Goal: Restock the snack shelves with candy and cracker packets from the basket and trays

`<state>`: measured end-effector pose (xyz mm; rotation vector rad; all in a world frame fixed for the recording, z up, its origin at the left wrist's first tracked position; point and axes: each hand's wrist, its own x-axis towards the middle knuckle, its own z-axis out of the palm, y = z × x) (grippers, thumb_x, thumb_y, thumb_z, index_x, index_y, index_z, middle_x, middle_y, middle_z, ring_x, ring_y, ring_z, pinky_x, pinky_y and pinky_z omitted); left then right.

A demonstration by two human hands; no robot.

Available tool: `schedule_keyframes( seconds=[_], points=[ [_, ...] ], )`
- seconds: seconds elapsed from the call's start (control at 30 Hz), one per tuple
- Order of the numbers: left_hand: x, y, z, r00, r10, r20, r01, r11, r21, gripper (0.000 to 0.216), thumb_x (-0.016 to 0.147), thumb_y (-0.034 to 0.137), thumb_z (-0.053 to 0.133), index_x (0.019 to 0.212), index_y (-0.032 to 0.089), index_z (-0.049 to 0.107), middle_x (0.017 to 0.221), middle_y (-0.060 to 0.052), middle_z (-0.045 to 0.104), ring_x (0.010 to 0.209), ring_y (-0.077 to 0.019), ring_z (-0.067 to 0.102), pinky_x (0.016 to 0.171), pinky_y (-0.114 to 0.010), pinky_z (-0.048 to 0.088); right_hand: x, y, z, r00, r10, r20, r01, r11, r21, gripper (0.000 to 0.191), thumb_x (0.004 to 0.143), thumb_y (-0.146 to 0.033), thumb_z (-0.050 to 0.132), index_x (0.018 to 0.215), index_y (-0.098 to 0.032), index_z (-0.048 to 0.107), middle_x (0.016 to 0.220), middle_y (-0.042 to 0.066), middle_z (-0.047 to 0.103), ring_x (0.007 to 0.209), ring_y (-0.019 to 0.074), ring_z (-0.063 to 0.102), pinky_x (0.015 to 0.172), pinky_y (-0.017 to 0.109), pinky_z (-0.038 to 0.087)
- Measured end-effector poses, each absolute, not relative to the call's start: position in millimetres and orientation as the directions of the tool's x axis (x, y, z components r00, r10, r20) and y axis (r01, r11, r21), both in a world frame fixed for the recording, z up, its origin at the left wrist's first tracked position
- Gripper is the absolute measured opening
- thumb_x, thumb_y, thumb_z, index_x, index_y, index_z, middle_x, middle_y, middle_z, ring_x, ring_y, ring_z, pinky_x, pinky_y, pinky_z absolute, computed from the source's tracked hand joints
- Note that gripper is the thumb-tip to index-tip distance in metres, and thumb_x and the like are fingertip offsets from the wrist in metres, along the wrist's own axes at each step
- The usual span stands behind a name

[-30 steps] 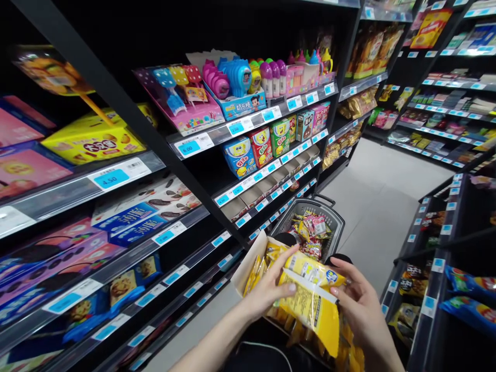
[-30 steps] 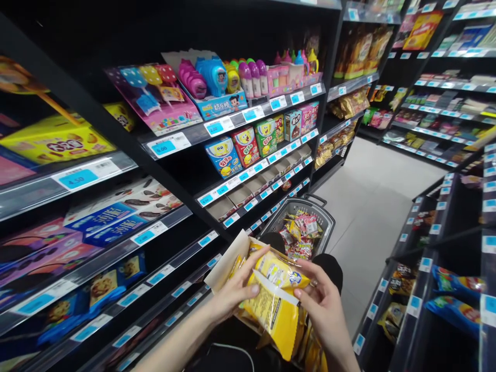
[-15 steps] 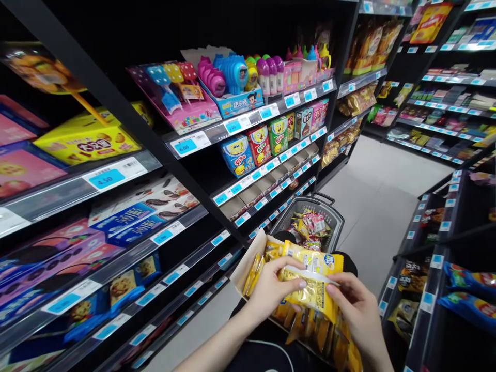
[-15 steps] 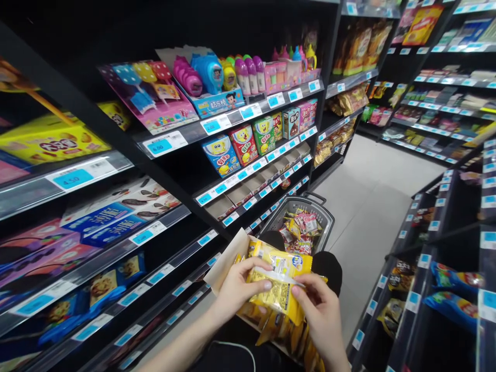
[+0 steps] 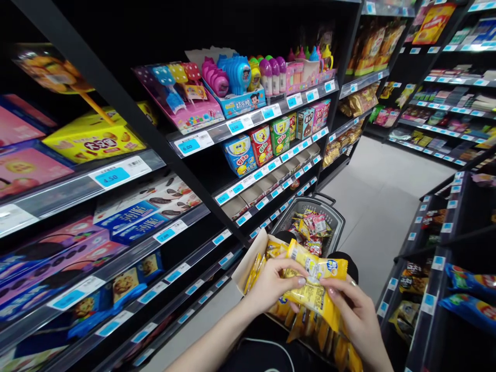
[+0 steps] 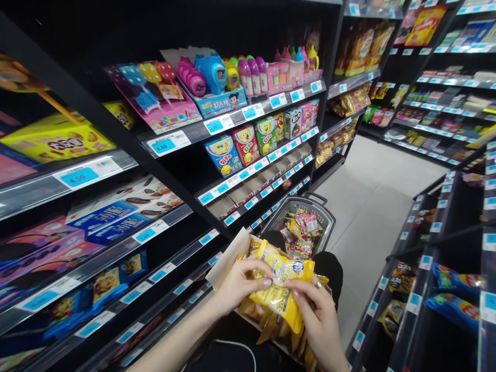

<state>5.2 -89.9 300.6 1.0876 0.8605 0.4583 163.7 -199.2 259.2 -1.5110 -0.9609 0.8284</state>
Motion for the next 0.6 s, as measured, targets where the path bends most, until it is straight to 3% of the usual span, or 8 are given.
schedule_keyframes(
  seconds=[0.23,0.47,0.6],
  points=[
    [13.0,-96.0,297.4,0.582,0.748,-0.318,0.034,0.369,0.929,0.020,0.062,0.031,0.077,0.069,0.012,0.072,0.098,-0.008,0.051,0.069,-0.0177,0.059,0.035,-0.023,0.050,166.7,-201.9,250.0,0.475,0.878,-0.062,0.076,-0.111,-0.991,0.019,0.077,-0.041,0.063,0.075,-0.029,0.078,0.084,0.006,0.071,0.085,0.0250,0.059,0.078,0.036,0.047],
    [13.7,-97.9,299.9,0.643,0.693,-0.327,0.076,0.366,0.927,0.017,0.074,0.030,0.065,0.074,0.015,0.074,0.118,-0.010,0.046,0.082,-0.0237,0.061,0.043,-0.028,0.052,163.8,-196.8,254.0,0.482,0.872,-0.083,0.074,-0.135,-0.988,0.021,0.076,-0.038,0.060,0.071,-0.027,0.077,0.081,0.006,0.071,0.085,0.0260,0.060,0.077,0.035,0.047],
    [12.3,-94.7,295.9,0.584,0.790,-0.185,0.101,0.156,0.983,0.014,0.071,0.022,0.063,0.069,0.018,0.076,0.102,-0.008,0.058,0.097,-0.0270,0.055,0.073,-0.038,0.051,162.6,-196.2,257.5,0.517,0.855,-0.048,0.057,-0.090,-0.994,0.020,0.075,-0.038,0.063,0.075,-0.026,0.079,0.082,0.008,0.073,0.085,0.0263,0.062,0.076,0.036,0.050]
  ],
)
